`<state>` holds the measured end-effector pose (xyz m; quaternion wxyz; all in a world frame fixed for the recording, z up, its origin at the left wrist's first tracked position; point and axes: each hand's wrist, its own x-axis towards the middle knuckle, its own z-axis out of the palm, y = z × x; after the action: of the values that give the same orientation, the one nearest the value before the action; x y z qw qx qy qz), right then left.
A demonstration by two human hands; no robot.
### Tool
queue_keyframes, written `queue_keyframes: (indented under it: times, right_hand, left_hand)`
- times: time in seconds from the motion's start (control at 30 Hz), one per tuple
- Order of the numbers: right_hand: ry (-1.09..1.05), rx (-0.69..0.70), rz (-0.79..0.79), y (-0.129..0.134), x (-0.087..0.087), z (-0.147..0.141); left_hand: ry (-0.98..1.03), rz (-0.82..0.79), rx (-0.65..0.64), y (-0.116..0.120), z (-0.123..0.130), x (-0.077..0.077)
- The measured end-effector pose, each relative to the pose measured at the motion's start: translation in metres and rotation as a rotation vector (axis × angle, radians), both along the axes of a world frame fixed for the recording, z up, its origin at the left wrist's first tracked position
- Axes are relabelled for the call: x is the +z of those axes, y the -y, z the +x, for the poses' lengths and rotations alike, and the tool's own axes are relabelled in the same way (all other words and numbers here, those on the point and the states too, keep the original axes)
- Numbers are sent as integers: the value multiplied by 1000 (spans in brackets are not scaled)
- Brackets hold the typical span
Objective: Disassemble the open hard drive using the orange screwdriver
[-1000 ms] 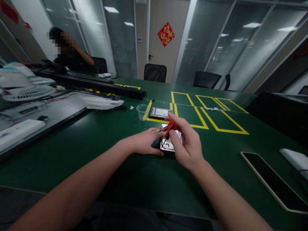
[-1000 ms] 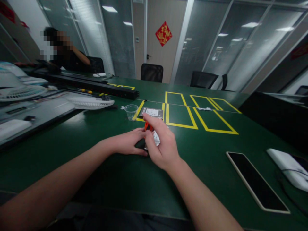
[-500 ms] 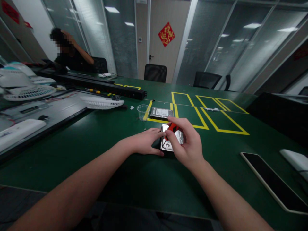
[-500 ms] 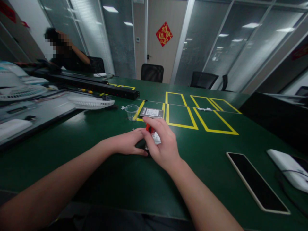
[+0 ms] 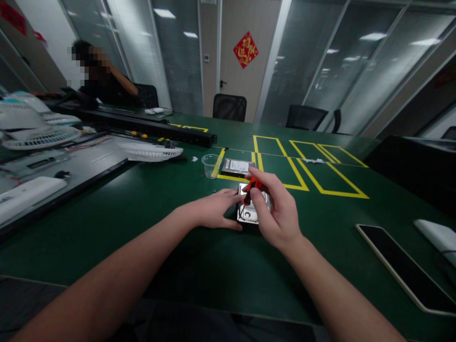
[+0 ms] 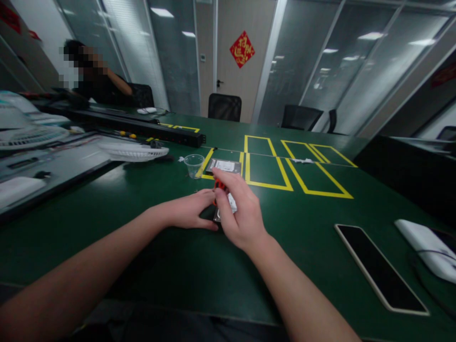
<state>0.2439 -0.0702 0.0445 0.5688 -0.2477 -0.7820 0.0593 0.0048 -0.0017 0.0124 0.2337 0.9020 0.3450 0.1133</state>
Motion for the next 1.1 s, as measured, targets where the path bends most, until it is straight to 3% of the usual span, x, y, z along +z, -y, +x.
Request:
queue_keyframes:
  times: [0.2, 0.43, 0.77, 1.1]
  right_hand:
    - [-10, -64, 53, -2, 1, -1]
    - [-4, 40, -35, 3, 1, 0]
    - [-27, -47, -10, -2, -4, -1]
    - [25, 20, -44, 4, -1, 2]
  left_hand:
    - [7, -6, 16, 1, -2, -2]
    - [16, 25, -21, -1, -1, -2]
    - [3, 12, -9, -2, -2, -2]
    - [3, -16, -26, -2, -2, -1]
